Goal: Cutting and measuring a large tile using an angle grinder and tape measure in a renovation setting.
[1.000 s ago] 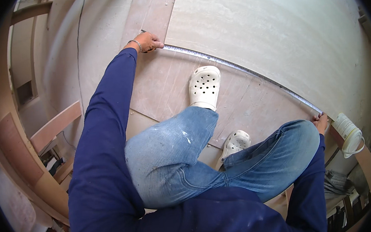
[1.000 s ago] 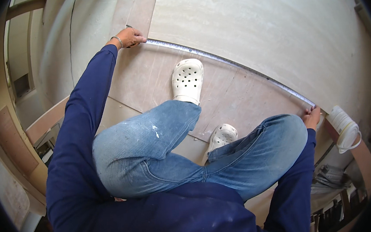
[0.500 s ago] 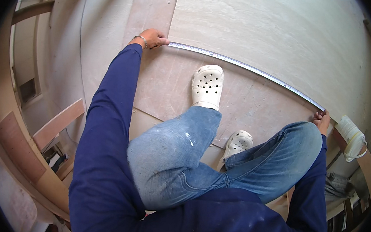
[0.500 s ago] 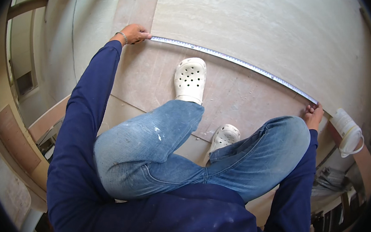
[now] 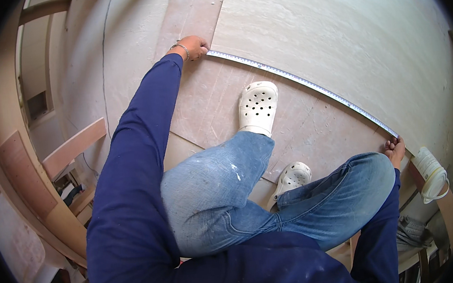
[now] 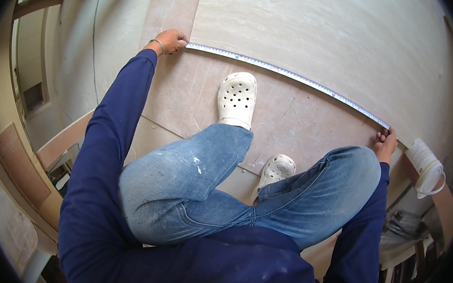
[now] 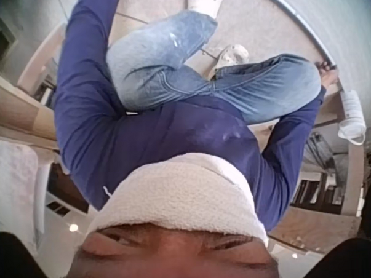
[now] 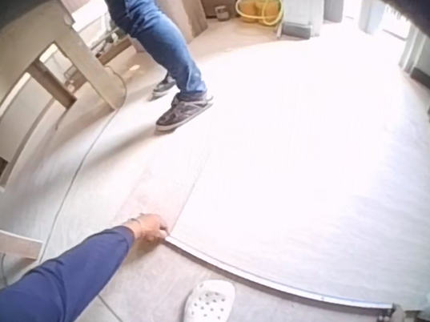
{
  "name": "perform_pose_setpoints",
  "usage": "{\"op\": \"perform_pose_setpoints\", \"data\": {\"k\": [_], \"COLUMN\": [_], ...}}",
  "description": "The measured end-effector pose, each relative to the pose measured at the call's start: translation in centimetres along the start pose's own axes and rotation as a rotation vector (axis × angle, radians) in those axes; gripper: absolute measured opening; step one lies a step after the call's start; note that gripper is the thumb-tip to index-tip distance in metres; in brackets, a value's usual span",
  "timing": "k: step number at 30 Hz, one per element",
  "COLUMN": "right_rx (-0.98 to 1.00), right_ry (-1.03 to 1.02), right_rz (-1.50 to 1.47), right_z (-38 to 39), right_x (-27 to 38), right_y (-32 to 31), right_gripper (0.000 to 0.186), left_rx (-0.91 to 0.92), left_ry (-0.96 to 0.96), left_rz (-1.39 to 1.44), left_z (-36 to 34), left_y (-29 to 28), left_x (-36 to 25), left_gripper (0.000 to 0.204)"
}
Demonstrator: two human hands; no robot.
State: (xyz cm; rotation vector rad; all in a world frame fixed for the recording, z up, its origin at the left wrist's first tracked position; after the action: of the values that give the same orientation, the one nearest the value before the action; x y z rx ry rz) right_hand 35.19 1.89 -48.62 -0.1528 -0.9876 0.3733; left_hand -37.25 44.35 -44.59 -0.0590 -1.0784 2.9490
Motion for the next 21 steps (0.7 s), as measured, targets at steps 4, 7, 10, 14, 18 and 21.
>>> {"op": "perform_pose_setpoints", "data": {"k": [4, 7, 10, 14, 18, 21], "right_rx": [0.061, 0.079, 0.07, 0.06, 0.035, 0.037], "right_ry": [0.01, 0.011, 0.012, 0.017, 0.002, -0.004], "right_rz": [0.028, 0.01, 0.006, 0.009, 0.043, 0.046], "right_z": [1.3, 1.1, 0.9, 1.0, 1.1, 1.0], "right_x": [0.1, 0.3, 0.3, 0.0, 0.3, 0.3], "right_y": [0.9, 0.8, 0.5, 0.9, 0.4, 0.5], "right_gripper": [0.019, 0.019, 0.019, 0.018, 0.017, 0.017], "left_rx": [0.004, 0.047, 0.017, -0.031, -0.013, -0.014], "left_ry": [0.01, -0.017, -0.013, 0.018, -0.019, -0.021], "left_rz": [-0.012, 0.011, -0.032, -0.107, -0.099, -0.112], "left_z": [0.1, 0.0, -0.1, -0.3, -0.4, -0.6], "left_y": [-0.1, 0.0, 0.1, 0.0, 0.3, 0.3], "left_x": [-0.1, -0.3, -0.7, -0.5, -1.1, -0.6], "left_gripper": [0.025, 0.024, 0.024, 0.024, 0.024, 0.023]}}
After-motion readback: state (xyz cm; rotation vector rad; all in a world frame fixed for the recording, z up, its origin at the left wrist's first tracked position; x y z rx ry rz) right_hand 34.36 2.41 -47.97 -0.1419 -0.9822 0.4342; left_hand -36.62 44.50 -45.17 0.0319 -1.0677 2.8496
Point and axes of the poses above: each hand's wrist, its own z-axis away from the middle knuckle, its own y-axis out of the palm, x = y × z, the point moved 7 cm from there along -z, towards the middle knuckle, and after that the axes turned 9 degrees about -y, right-handed, at the moved point
